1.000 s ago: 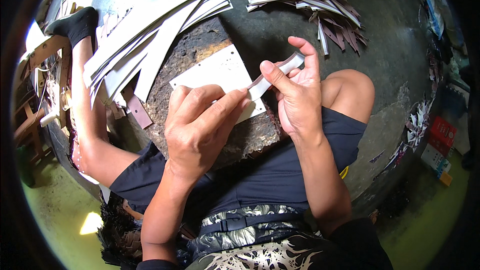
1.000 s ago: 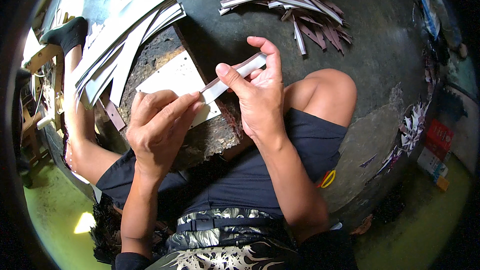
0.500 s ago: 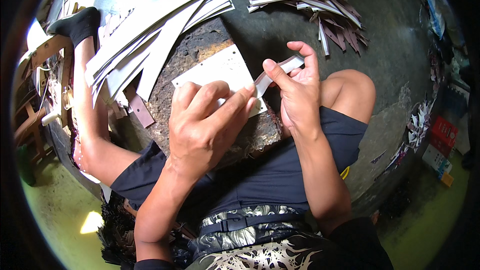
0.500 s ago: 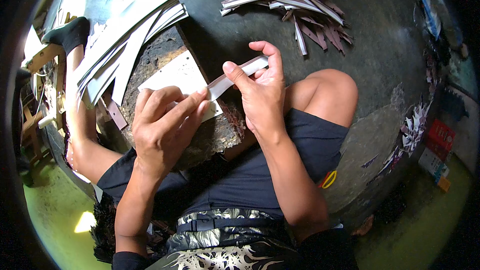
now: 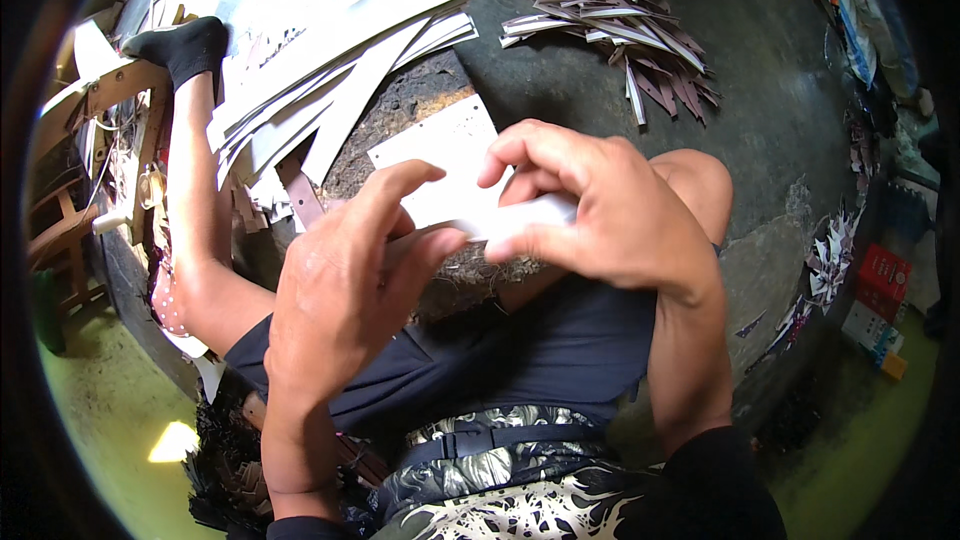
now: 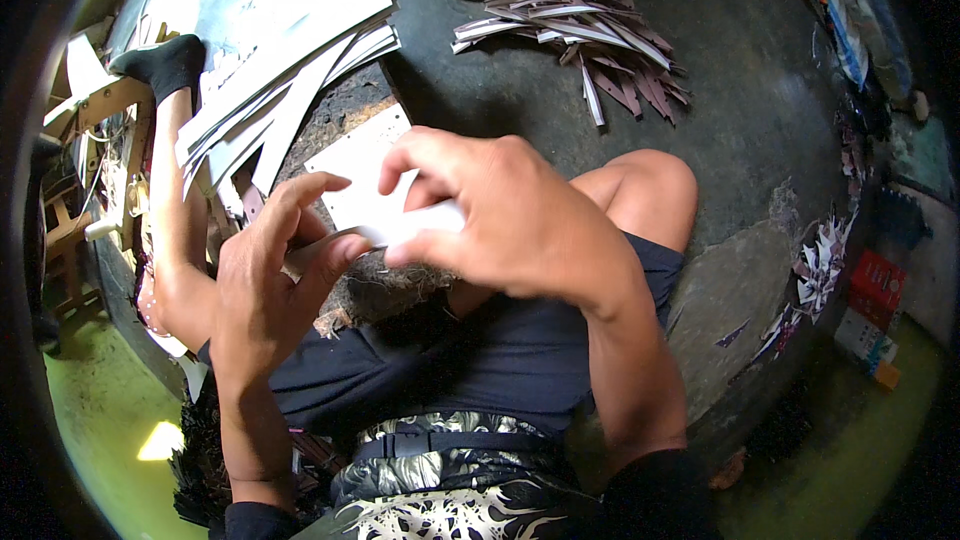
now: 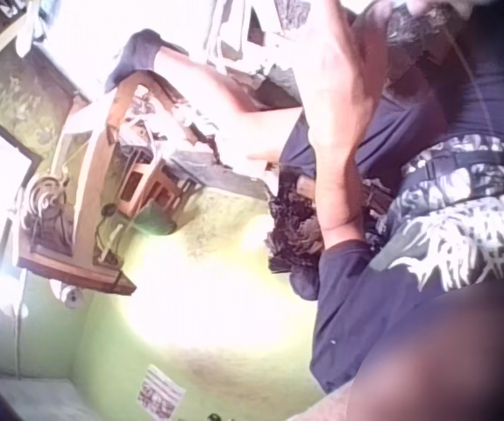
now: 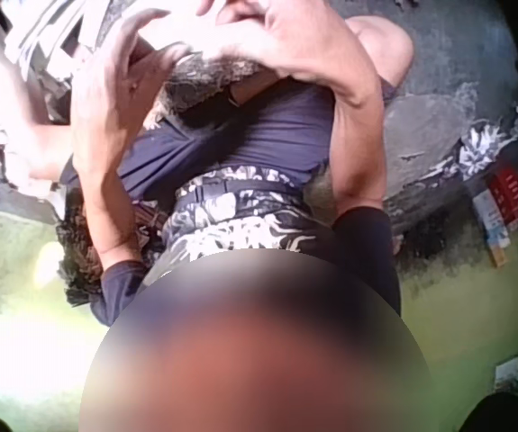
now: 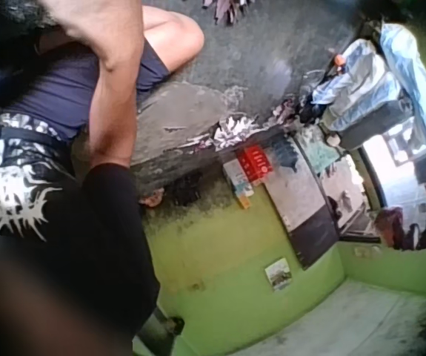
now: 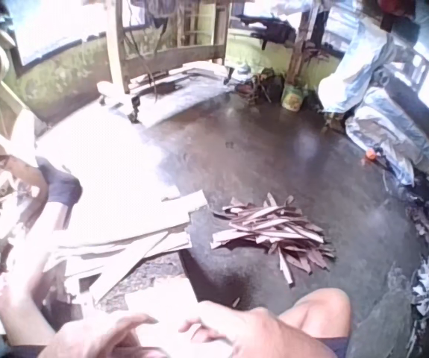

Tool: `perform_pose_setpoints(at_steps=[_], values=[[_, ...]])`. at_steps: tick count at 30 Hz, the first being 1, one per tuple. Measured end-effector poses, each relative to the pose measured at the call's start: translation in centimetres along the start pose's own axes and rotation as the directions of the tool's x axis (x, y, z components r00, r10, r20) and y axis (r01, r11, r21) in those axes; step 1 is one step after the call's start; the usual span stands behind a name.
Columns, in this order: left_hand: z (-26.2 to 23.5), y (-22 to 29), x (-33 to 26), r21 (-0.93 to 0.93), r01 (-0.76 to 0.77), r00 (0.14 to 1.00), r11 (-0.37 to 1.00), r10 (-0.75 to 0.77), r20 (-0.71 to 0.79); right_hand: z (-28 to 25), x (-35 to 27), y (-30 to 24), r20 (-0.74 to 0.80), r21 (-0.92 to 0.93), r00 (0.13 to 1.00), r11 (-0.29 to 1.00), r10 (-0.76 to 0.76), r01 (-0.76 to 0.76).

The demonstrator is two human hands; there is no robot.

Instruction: The person sits on the floor and repeatedly peels the backing off thin strips of material. They place the peeled strips into a pile on the floor. The person handles the strips one at a time, peeling the backing and stacking them.

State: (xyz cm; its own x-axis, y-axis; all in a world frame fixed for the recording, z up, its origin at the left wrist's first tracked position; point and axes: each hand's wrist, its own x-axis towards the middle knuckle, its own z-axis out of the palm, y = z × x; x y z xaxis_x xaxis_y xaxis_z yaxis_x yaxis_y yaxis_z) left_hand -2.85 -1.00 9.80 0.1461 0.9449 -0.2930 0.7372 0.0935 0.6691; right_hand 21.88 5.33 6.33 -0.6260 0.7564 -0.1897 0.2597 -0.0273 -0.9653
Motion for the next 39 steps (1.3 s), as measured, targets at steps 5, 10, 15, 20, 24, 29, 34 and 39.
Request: perform_pose_setpoints(at_steps=[5, 10, 15, 20, 24, 29, 34, 39], values=[[2.7, -2.5, -1.1, 0.035, 0.028, 0.990, 0.999, -0.023, -0.140, 0.6, 0.6, 1.9, -0.106, 0.015, 0.974, 0.980, 0.199, -0.199], [3.6, -1.5, -1.8, 0.620, 0.009, 0.919, 0.785, 0.238, -0.314, 2.8, 0.3, 2.1, -0.280, -0.155, 0.959, 0.983, 0.051, -0.097], [6.0, -0.1, 0.5, 0.150, -0.274, 0.894, 0.950, 0.309, -0.325, 3.4, 1.2, 2.2, -0.333, -0.245, 0.942, 0.968, -0.030, -0.055], [7.6, -2.9, 3.0, -0.015, -0.313, 0.881, 0.949, 0.285, -0.378, 2.3, 1.2, 4.1, -0.346, -0.010, 0.934, 0.995, 0.088, -0.098], [7.9, -3.4, 3.0, 0.017, -0.311, 0.873, 0.950, 0.293, -0.389, 1.8, 1.6, 6.2, -0.252, 0.382, 0.953, 0.922, 0.170, -0.064], [8.1, -3.1, 3.4, 0.131, -0.356, 0.837, 0.925, 0.378, -0.395, 1.7, 1.7, 6.7, -0.264, 0.538, 0.925, 0.837, 0.275, -0.095], [7.9, -3.2, 3.3, 0.177, -0.363, 0.841, 0.915, 0.404, -0.360, 2.0, 1.4, 6.0, -0.287, 0.345, 0.906, 0.916, 0.312, -0.206], [7.9, -3.2, 3.4, 0.144, -0.376, 0.844, 0.916, 0.402, -0.355, 1.9, 1.7, 6.7, -0.251, 0.403, 0.920, 0.897, 0.300, -0.183]])
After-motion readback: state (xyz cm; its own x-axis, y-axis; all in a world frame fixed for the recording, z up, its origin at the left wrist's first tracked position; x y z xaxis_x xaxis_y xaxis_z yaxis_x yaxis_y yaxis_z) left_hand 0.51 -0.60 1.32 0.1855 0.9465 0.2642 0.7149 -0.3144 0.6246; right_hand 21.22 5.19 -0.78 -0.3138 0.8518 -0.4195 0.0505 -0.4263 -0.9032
